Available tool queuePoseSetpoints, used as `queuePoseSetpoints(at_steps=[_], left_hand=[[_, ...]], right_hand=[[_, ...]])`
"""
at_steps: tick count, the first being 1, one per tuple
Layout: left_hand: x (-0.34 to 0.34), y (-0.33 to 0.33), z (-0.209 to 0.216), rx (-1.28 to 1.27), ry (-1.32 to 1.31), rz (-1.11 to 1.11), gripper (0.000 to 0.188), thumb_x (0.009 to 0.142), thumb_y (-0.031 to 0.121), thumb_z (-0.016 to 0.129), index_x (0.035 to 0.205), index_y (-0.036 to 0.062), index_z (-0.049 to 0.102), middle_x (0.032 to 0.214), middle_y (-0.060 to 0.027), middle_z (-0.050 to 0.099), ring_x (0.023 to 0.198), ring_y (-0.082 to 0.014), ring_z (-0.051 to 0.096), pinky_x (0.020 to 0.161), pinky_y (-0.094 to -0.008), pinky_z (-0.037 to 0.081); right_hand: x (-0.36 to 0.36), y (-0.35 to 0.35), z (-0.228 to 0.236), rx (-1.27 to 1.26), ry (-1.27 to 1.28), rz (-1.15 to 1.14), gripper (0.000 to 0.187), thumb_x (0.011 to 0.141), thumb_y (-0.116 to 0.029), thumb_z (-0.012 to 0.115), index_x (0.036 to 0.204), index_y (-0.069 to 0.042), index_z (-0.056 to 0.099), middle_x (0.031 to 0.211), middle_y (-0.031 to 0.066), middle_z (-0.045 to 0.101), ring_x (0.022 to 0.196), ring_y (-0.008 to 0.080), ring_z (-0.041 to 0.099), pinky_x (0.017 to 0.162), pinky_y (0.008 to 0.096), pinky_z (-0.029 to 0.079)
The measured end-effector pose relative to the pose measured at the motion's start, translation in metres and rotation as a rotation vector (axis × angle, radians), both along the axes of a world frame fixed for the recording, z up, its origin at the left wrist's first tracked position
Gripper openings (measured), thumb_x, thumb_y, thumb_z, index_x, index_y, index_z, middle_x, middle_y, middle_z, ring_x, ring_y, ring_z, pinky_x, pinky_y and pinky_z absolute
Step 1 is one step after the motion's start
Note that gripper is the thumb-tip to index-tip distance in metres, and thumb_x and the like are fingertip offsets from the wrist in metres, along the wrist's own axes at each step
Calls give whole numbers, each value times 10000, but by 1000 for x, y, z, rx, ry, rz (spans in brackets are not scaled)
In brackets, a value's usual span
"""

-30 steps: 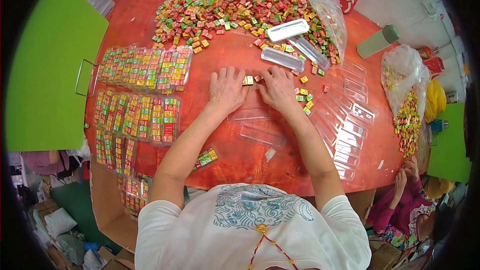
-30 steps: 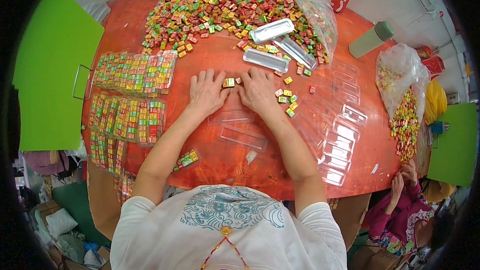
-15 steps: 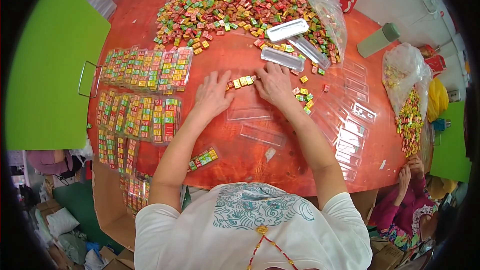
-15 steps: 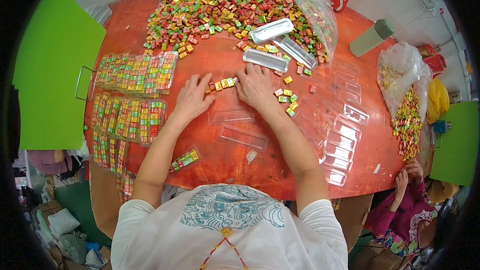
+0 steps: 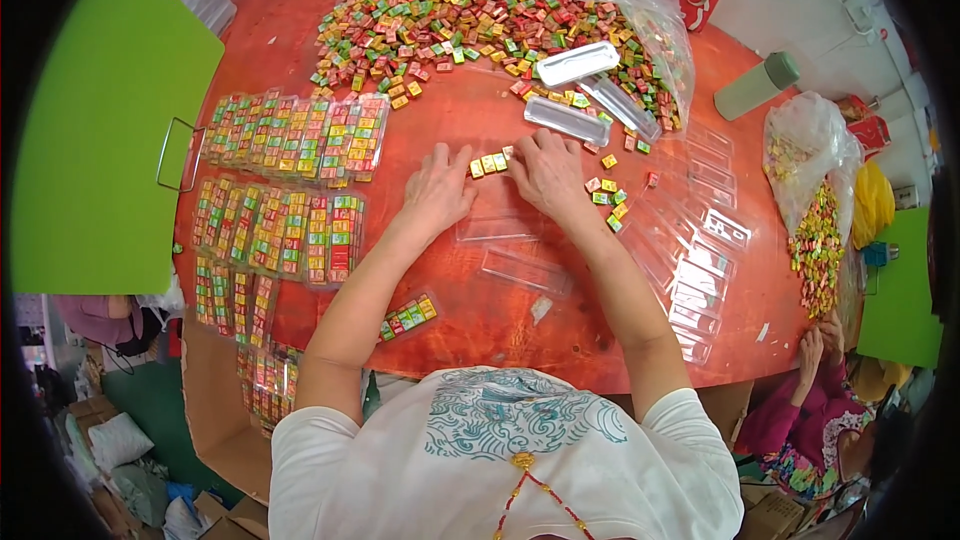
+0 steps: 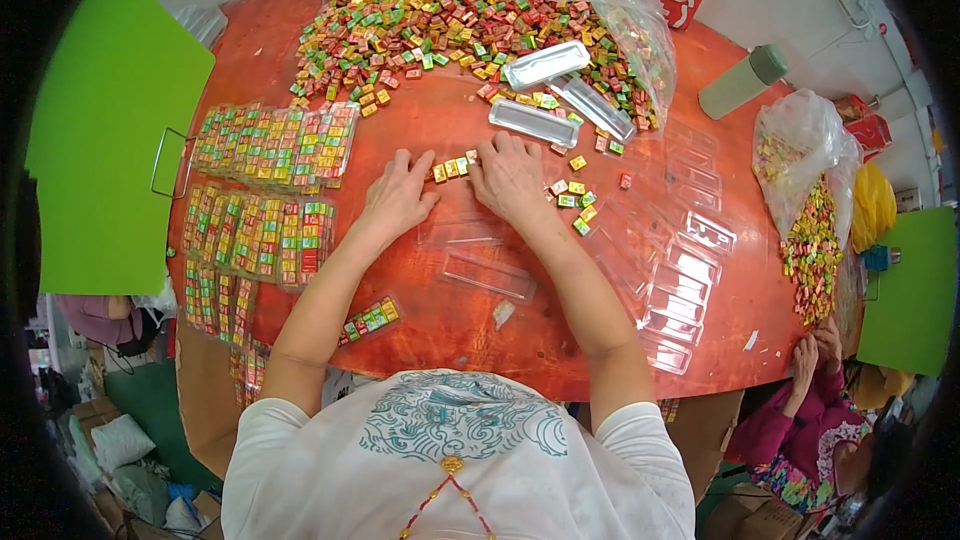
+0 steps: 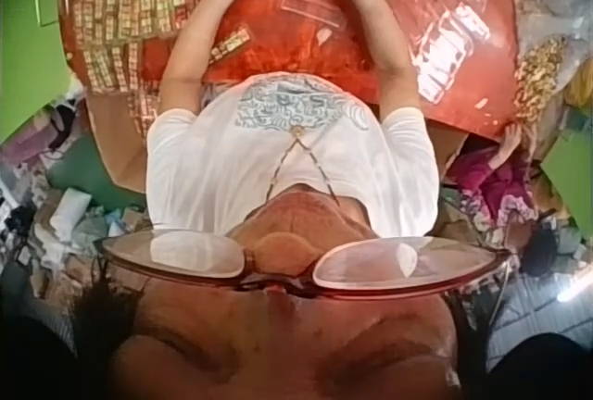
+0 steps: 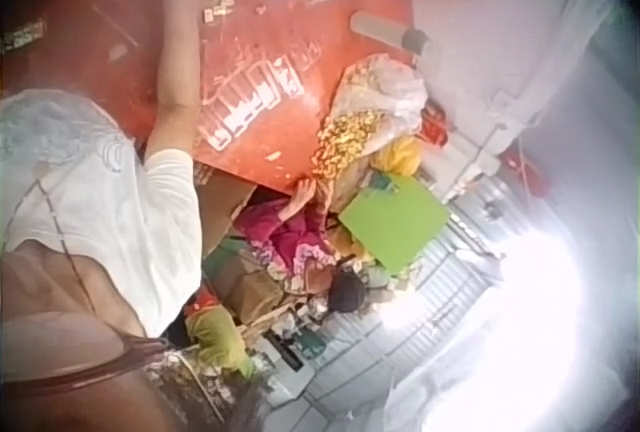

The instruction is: Sorting small colorful toy blocks and placing them into clear plastic packaging containers on a workbench.

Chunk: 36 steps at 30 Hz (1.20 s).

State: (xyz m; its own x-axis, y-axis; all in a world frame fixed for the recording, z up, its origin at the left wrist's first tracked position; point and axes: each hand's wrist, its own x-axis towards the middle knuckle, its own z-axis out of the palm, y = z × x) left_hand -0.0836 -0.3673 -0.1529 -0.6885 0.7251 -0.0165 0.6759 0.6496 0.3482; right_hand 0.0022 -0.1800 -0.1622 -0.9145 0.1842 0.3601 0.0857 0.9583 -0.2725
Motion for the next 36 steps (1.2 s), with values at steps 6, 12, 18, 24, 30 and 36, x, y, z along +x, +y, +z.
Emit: queuePoseSetpoints(at_steps=[6, 12, 18, 24, 30, 36], left_hand=[[-1, 7, -7, 51, 28, -30, 502, 857, 214, 700, 1314, 95, 527, 1135, -178, 481, 1036, -385, 602, 793, -492, 553], [-9, 13, -23, 126, 83, -97, 303, 898, 158, 622, 1189, 85, 574, 1074, -181, 511, 965, -395, 626, 729, -519, 556], [10, 6, -7, 98, 61, -129, 284, 910, 150, 604, 1185, 91, 567, 1077, -177, 523, 930, -401, 641, 702, -524, 558], [55, -18, -14, 66, 125, -299, 304, 907, 145, 618, 1201, 110, 550, 1005, -163, 515, 921, -380, 620, 684, -485, 556], [62, -28, 9, 148, -22, -178, 359, 911, 180, 621, 1246, 79, 539, 1110, -172, 534, 1016, -387, 599, 786, -485, 544], [76, -43, -10, 53, 100, -215, 642, 914, 347, 615, 1439, 49, 394, 1480, -215, 396, 1338, -386, 413, 1086, -577, 316]], right_hand=[[-9, 3, -3, 17, -40, 270, 256, 809, -196, 696, 1041, -100, 647, 964, 133, 584, 941, 311, 605, 799, 438, 454], [-19, 2, -13, -91, -77, 286, 168, 864, -157, 647, 991, -48, 631, 916, 180, 550, 901, 366, 607, 752, 460, 513], [13, -11, -4, -144, -39, 207, 182, 840, -145, 686, 965, -30, 620, 918, 194, 552, 866, 378, 606, 755, 461, 513], [78, -41, 2, -177, -91, 119, 293, 821, -104, 703, 1095, -35, 626, 955, 183, 549, 878, 376, 595, 761, 458, 508], [100, -40, 9, -316, 29, 92, 337, 840, -104, 677, 1153, -28, 581, 1017, 204, 564, 920, 370, 618, 785, 453, 520], [106, -41, -4, -156, -30, 85, 217, 849, -103, 665, 1052, -32, 642, 1004, 157, 585, 917, 346, 622, 766, 443, 530]])
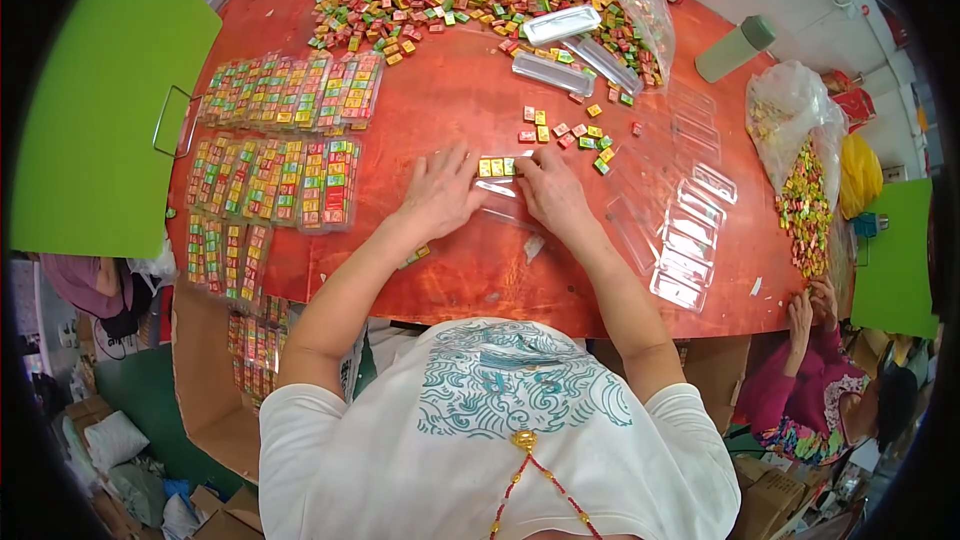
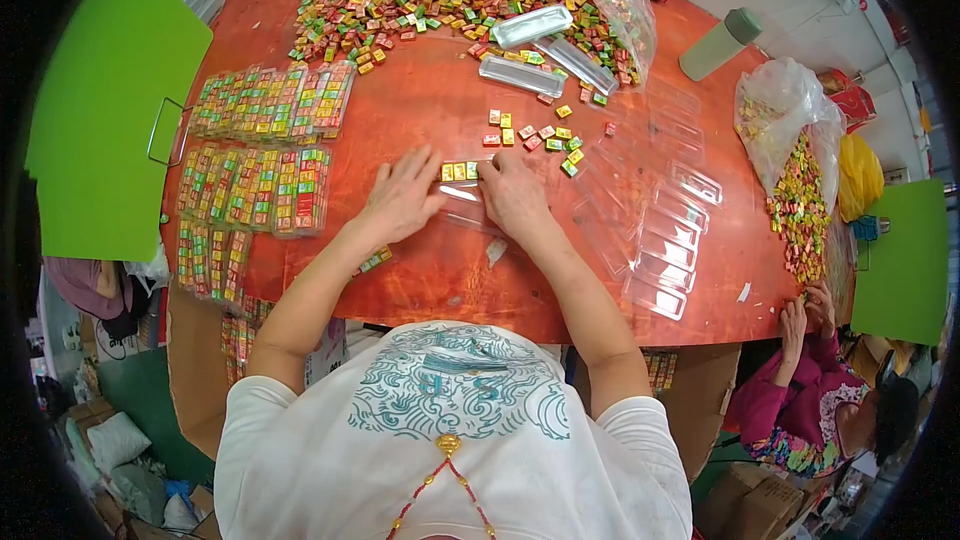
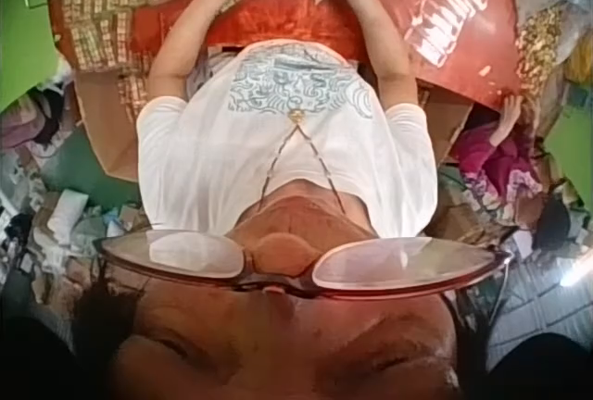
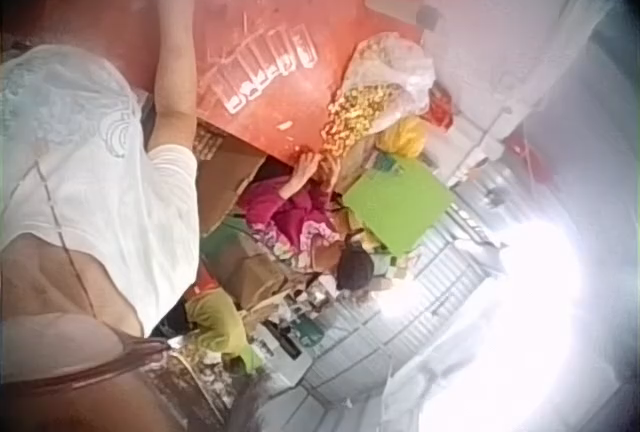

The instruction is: Sorting small colorful toy blocks and placing them into clear plastic packaging containers on a workbench.

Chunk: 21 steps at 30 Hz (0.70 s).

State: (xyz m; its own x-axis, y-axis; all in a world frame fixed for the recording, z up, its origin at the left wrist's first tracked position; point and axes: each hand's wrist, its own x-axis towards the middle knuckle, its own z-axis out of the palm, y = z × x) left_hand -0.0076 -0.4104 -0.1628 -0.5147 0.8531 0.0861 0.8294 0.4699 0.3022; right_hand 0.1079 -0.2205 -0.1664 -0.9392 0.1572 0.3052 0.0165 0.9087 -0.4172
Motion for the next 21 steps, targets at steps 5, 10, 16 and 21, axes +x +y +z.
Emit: queuePoseSetpoints(at_steps=[5, 10, 16, 21], left_hand=[[-6, -5, -6, -45, 6, 25, 706, 933, 339, 585, 1503, 25, 312, 1487, -208, 405, 1375, -365, 397, 1103, -557, 306], [-35, -25, -6, 427, -343, 72, 527, 900, 161, 582, 1397, 30, 462, 1335, -196, 548, 1223, -360, 535, 1032, -418, 431], [-14, -17, -10, 125, -17, -77, 455, 883, 135, 633, 1332, 114, 563, 1401, -137, 512, 1311, -346, 470, 1060, -473, 395], [-10, -16, -11, 113, 80, -95, 403, 855, 140, 657, 1249, 100, 585, 1338, -118, 540, 1276, -320, 489, 1033, -471, 358]], right_hand=[[6, 1, 1, 22, 54, 43, 185, 859, -119, 653, 1031, -50, 658, 973, 142, 589, 897, 333, 616, 750, 439, 522], [39, -2, 23, 11, -102, 47, 287, 866, -179, 670, 1135, -85, 631, 1031, 121, 578, 993, 326, 576, 798, 441, 463], [51, -13, 17, 94, -156, 52, 298, 832, -212, 688, 1098, -93, 622, 1026, 112, 559, 989, 297, 560, 814, 433, 424], [58, -16, 13, 102, -128, 48, 318, 831, -232, 696, 1109, -98, 619, 1033, 111, 558, 991, 302, 557, 825, 437, 414]])
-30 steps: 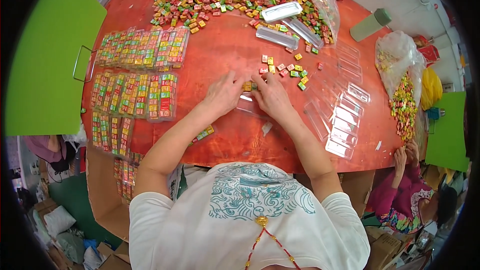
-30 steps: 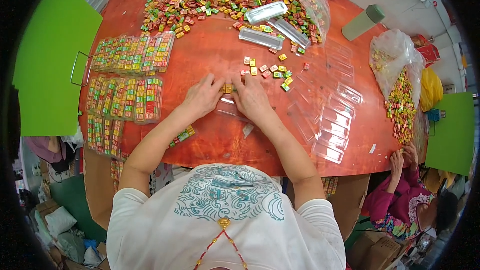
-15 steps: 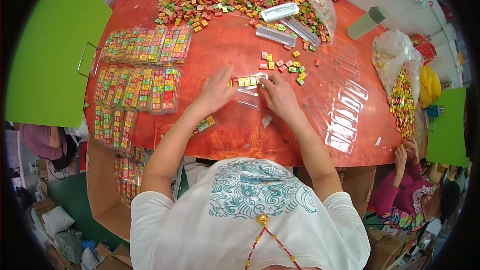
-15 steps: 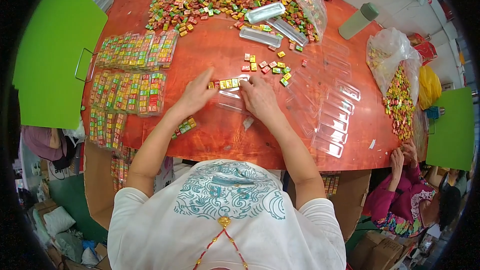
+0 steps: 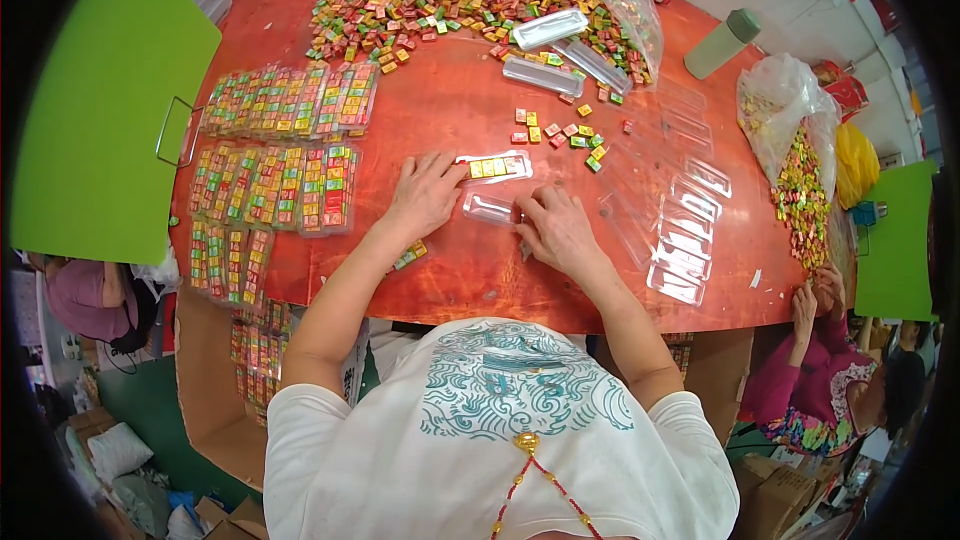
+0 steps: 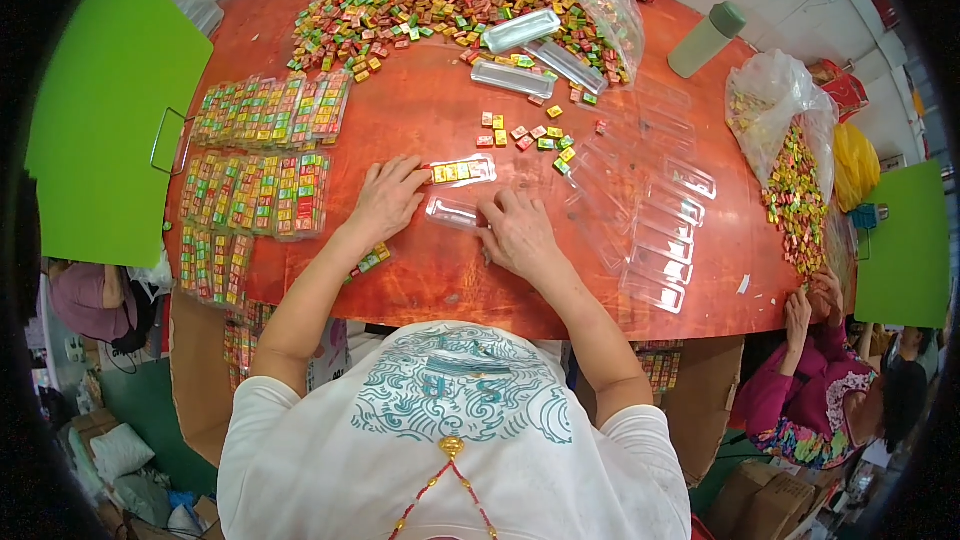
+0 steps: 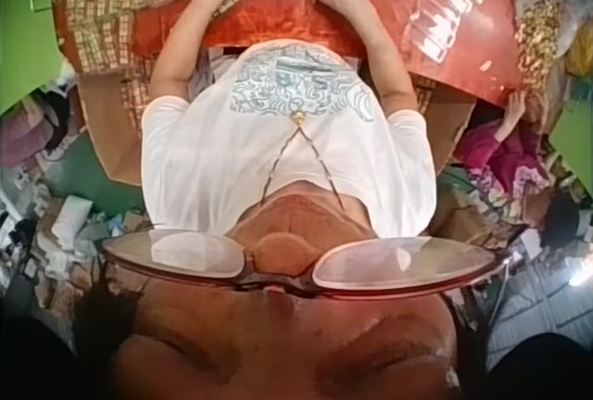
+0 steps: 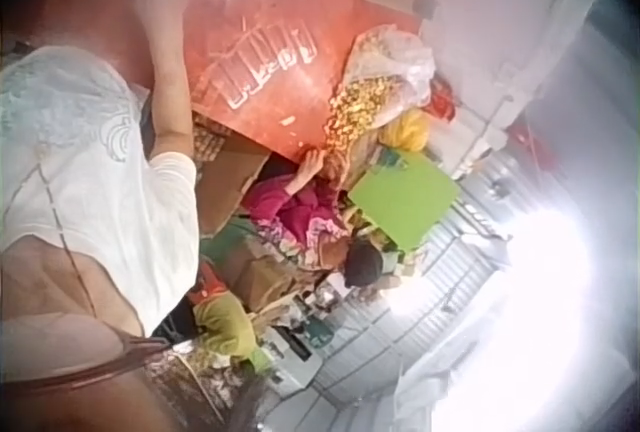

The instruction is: Sorting small colorful toy blocks and placing them into clear plastic packaging containers on a workbench.

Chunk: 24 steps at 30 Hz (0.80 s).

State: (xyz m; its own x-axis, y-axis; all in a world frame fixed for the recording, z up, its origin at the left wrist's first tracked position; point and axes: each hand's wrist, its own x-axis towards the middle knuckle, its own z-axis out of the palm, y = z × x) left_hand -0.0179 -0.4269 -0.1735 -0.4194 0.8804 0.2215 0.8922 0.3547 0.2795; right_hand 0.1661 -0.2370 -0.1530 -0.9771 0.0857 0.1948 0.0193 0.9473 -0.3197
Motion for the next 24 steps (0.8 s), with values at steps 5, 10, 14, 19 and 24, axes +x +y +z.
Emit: queuePoseSetpoints(at_steps=[5, 10, 14, 19, 24], left_hand=[[-2, 6, -2, 20, 133, 7, 378, 844, 125, 628, 1217, 80, 585, 1172, -99, 580, 1120, -288, 531, 953, -490, 368], [-11, 8, 0, -3, 133, 64, 404, 845, 131, 625, 1240, 93, 556, 1123, -100, 579, 1091, -293, 533, 959, -505, 368], [-19, 6, 4, -54, 60, 133, 396, 869, 133, 596, 1261, 111, 545, 1129, -103, 576, 1104, -296, 527, 967, -537, 368], [-19, 3, 2, -91, 140, 139, 478, 834, 113, 620, 1305, 120, 541, 1138, -94, 565, 1102, -284, 520, 932, -482, 375], [-17, 1, 6, -126, 68, 169, 374, 865, 143, 588, 1237, 109, 563, 1106, -114, 558, 1092, -302, 528, 969, -573, 366]], right_hand=[[1, -4, -2, 51, 33, 10, 354, 816, -253, 712, 1116, -94, 611, 1046, 113, 561, 1007, 303, 552, 848, 433, 399], [-6, -6, 2, 64, -1, 17, 373, 826, -246, 704, 1153, -94, 605, 1075, 108, 567, 1033, 298, 548, 866, 429, 398], [-14, -4, 4, 51, 59, 22, 331, 862, -228, 671, 1160, -96, 613, 1083, 102, 578, 1029, 295, 553, 863, 437, 396], [-62, 25, -2, 208, 206, -147, 258, 888, -208, 641, 1120, -94, 641, 992, 98, 583, 959, 277, 568, 825, 435, 413], [-96, 45, -21, 320, 125, -182, 155, 847, -199, 658, 971, -106, 664, 968, 86, 587, 953, 270, 573, 813, 426, 418]])
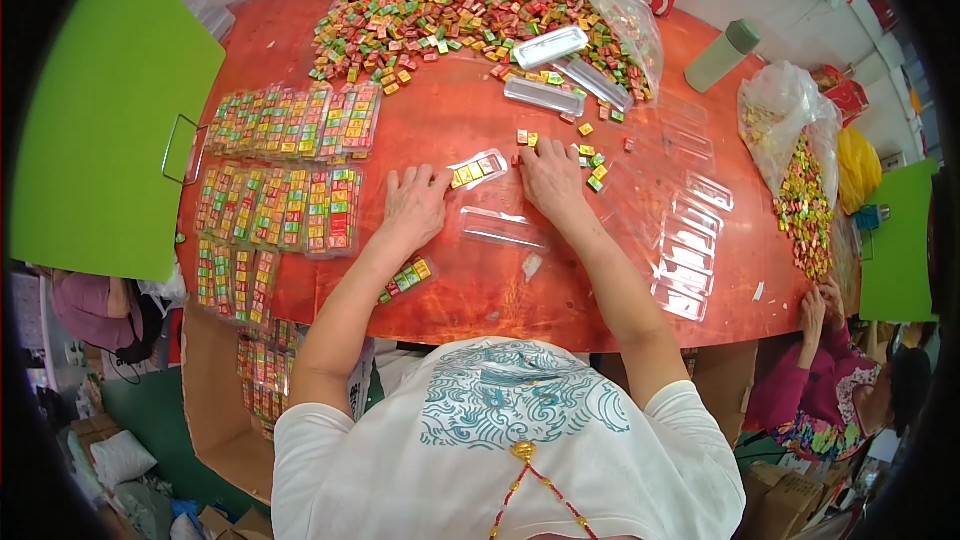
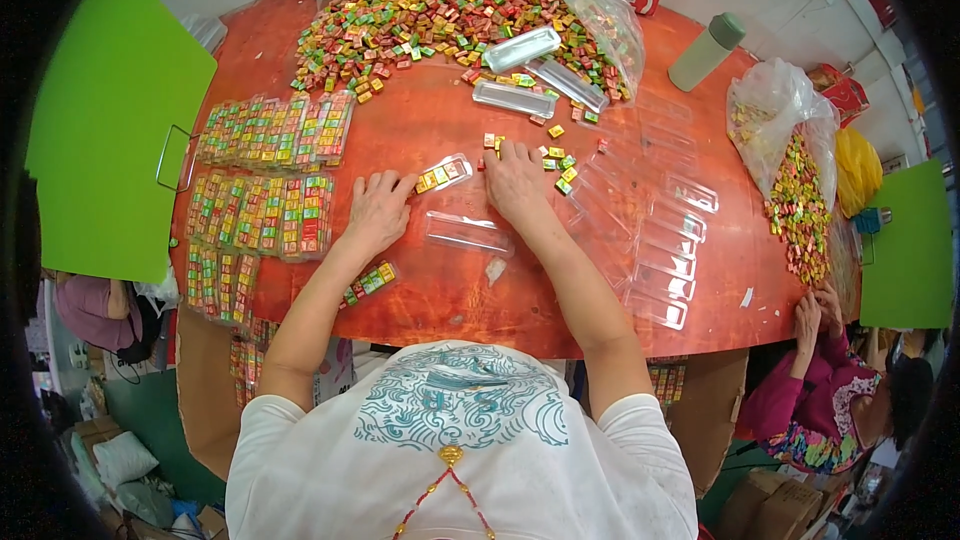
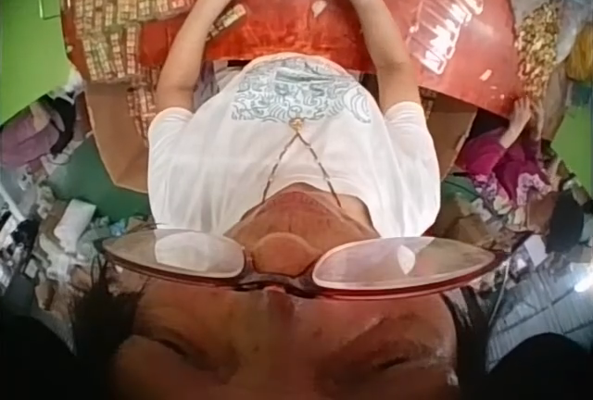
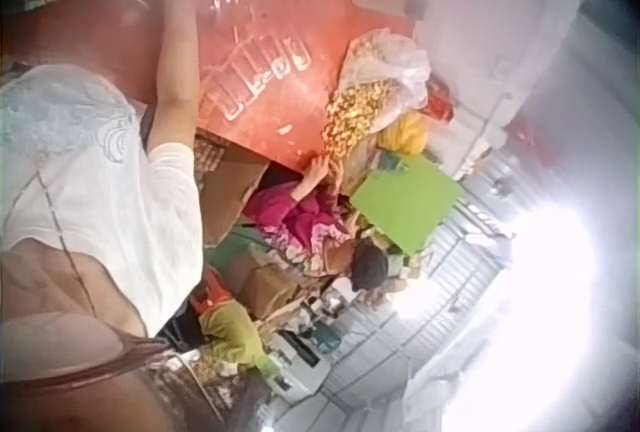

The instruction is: Sorting small colorful toy blocks and placing them into clear plastic packaging containers on a workbench.

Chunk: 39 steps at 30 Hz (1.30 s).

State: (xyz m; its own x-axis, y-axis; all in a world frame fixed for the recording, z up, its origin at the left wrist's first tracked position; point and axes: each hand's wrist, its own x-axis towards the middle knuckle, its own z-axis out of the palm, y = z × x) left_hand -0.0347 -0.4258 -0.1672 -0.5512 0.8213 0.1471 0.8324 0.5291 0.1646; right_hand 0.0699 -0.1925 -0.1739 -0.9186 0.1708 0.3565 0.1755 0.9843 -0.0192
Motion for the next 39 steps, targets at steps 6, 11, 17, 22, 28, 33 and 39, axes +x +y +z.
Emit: queuePoseSetpoints(at_steps=[6, 11, 17, 22, 28, 33, 39], left_hand=[[4, -4, 8, -32, 11, -3, 463, 829, 143, 639, 1281, 113, 546, 1085, -107, 537, 1062, -289, 516, 915, -484, 372], [6, -3, 5, 8, 10, -8, 423, 829, 163, 645, 1239, 92, 565, 1065, -112, 540, 1048, -294, 524, 896, -489, 382], [5, -4, 4, 64, -31, -18, 374, 849, 185, 639, 1204, 81, 584, 1054, -119, 553, 1020, -296, 531, 825, -456, 393], [8, -8, 7, 93, -32, -22, 398, 859, 203, 648, 1233, 96, 563, 1052, -118, 555, 1014, -300, 529, 806, -443, 396], [-2, -15, -2, 214, -167, 31, 495, 887, 232, 645, 1338, 96, 494, 1158, -131, 577, 1093, -338, 534, 863, -486, 445], [-28, -15, -13, 472, -489, 34, 491, 894, 194, 626, 1340, 21, 515, 1156, -202, 610, 1046, -374, 594, 894, -468, 476], [-29, -15, -14, 460, -388, 63, 485, 877, 175, 614, 1327, 18, 524, 1162, -200, 604, 1072, -362, 589, 904, -466, 479]], right_hand=[[-13, -14, 1, -207, 152, -11, 171, 840, -253, 657, 872, -85, 650, 929, 103, 604, 926, 272, 593, 824, 436, 397], [-32, -38, 2, -128, 92, -29, 158, 818, -214, 673, 899, -83, 639, 894, 99, 600, 914, 280, 607, 824, 437, 402], [-38, -46, -1, -35, 37, 45, 155, 825, -209, 657, 909, -80, 640, 881, 100, 604, 865, 279, 613, 789, 434, 415], [-36, -46, 2, -125, 49, -16, 156, 844, -228, 653, 914, -89, 640, 879, 103, 603, 875, 288, 615, 788, 438, 417], [-39, -48, -3, -108, 87, 13, 153, 848, -229, 663, 908, -91, 638, 901, 102, 621, 898, 289, 622, 789, 442, 417], [-47, -48, 1, -115, 56, -11, 119, 825, -186, 645, 885, -83, 647, 881, 107, 649, 857, 292, 647, 799, 461, 419], [-52, -49, 4, -71, -56, -60, 135, 843, -194, 632, 894, -75, 673, 901, 125, 671, 861, 297, 670, 817, 454, 434]])
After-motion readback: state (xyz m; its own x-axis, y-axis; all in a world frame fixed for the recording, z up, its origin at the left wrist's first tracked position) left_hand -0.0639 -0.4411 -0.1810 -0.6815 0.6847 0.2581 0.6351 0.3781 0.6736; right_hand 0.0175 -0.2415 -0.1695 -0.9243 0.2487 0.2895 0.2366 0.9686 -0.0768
